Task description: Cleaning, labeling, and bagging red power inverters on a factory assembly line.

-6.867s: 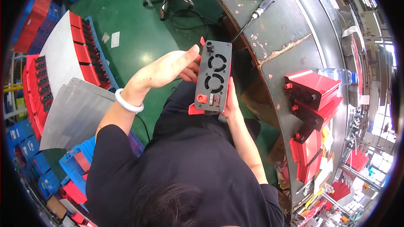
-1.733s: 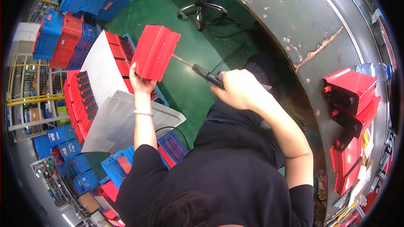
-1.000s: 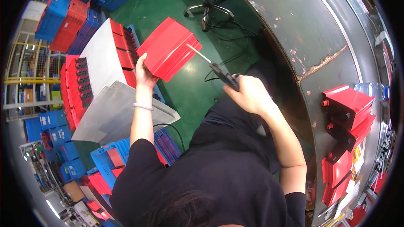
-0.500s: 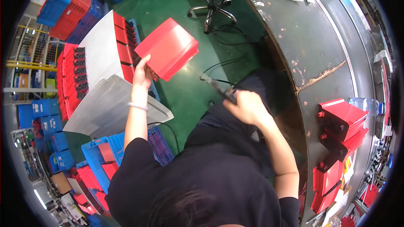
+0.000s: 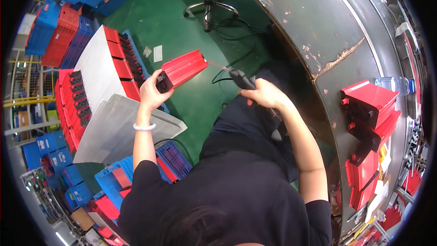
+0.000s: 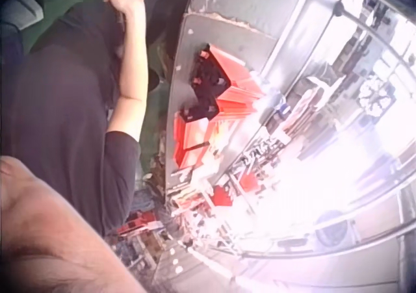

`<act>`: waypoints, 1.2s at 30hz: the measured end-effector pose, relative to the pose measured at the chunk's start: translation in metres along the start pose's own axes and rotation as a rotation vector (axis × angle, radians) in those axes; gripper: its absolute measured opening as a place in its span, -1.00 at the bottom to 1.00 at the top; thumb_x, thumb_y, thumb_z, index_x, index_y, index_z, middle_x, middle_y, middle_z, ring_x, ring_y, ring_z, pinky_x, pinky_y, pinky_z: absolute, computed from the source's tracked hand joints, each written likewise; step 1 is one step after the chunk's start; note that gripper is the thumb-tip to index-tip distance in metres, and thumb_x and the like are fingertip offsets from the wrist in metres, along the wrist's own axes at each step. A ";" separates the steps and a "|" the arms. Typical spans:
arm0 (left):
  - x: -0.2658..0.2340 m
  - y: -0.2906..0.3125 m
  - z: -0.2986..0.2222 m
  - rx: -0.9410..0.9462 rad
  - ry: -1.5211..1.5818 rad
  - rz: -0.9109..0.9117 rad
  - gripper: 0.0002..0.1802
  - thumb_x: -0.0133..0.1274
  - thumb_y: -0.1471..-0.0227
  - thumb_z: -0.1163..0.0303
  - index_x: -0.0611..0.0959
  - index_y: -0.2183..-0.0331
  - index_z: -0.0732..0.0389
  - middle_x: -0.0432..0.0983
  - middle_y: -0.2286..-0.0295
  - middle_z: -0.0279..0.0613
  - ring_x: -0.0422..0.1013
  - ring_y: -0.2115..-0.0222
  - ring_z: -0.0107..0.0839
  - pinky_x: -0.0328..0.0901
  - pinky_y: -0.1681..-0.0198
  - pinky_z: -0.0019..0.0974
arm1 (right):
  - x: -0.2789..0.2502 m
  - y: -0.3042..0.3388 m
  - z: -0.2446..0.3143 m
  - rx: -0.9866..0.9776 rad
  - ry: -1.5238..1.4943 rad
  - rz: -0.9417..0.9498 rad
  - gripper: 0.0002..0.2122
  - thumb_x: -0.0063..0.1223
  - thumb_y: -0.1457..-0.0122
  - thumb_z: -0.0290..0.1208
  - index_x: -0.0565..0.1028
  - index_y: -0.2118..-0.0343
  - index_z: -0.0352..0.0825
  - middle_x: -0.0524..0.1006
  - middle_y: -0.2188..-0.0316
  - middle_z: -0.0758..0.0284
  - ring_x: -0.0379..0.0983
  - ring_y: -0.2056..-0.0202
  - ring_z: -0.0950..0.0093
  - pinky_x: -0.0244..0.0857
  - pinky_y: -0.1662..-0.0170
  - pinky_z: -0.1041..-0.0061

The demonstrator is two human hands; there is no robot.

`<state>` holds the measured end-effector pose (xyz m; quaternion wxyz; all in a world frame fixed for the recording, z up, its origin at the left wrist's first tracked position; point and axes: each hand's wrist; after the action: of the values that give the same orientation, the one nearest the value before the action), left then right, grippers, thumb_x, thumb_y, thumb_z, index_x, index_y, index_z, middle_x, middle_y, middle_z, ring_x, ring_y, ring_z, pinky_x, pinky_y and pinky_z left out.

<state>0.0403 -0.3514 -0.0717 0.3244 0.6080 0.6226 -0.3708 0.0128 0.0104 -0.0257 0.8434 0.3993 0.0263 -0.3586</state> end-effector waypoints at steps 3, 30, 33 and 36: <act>-0.001 0.005 -0.006 0.052 -0.032 -0.026 -0.31 0.29 0.43 0.28 0.49 0.12 0.19 0.52 0.32 -0.07 0.48 0.28 -0.12 0.35 0.22 -0.23 | 0.008 0.011 0.008 -0.145 -0.119 0.271 -0.73 0.07 -0.05 -0.22 0.51 0.61 -0.33 0.49 0.69 0.43 0.34 0.65 0.65 0.21 0.53 0.59; -0.004 0.003 -0.006 -0.013 0.075 -0.011 -0.28 0.32 0.45 0.28 0.47 0.11 0.20 0.52 0.34 -0.07 0.48 0.30 -0.12 0.36 0.22 -0.22 | 0.010 0.022 0.015 -0.123 0.095 -0.017 -0.66 0.04 0.01 -0.12 0.54 0.60 -0.38 0.55 0.62 0.18 0.54 0.46 0.31 0.37 0.27 0.38; -0.008 0.003 -0.006 0.031 0.018 -0.040 -0.28 0.32 0.45 0.28 0.47 0.11 0.17 0.52 0.35 -0.07 0.48 0.31 -0.13 0.36 0.23 -0.22 | 0.011 0.016 -0.002 -0.122 -0.016 0.055 -0.66 0.04 0.01 -0.13 0.56 0.57 -0.38 0.56 0.61 0.20 0.54 0.44 0.34 0.38 0.28 0.42; -0.002 0.001 0.002 0.002 0.037 -0.060 -0.28 0.32 0.45 0.28 0.47 0.11 0.17 0.51 0.35 -0.07 0.48 0.31 -0.15 0.35 0.22 -0.22 | 0.001 0.012 -0.004 0.030 0.131 -0.021 -0.65 0.04 0.00 -0.12 0.56 0.57 -0.38 0.57 0.57 0.19 0.54 0.45 0.36 0.36 0.30 0.45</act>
<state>0.0410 -0.3541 -0.0705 0.3012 0.5962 0.6459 -0.3696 0.0217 0.0172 -0.0211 0.8300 0.4343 0.0803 -0.3408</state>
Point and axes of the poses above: each hand's wrist, its own y-axis away from the middle knuckle, its own x-axis out of the palm, z = x × y
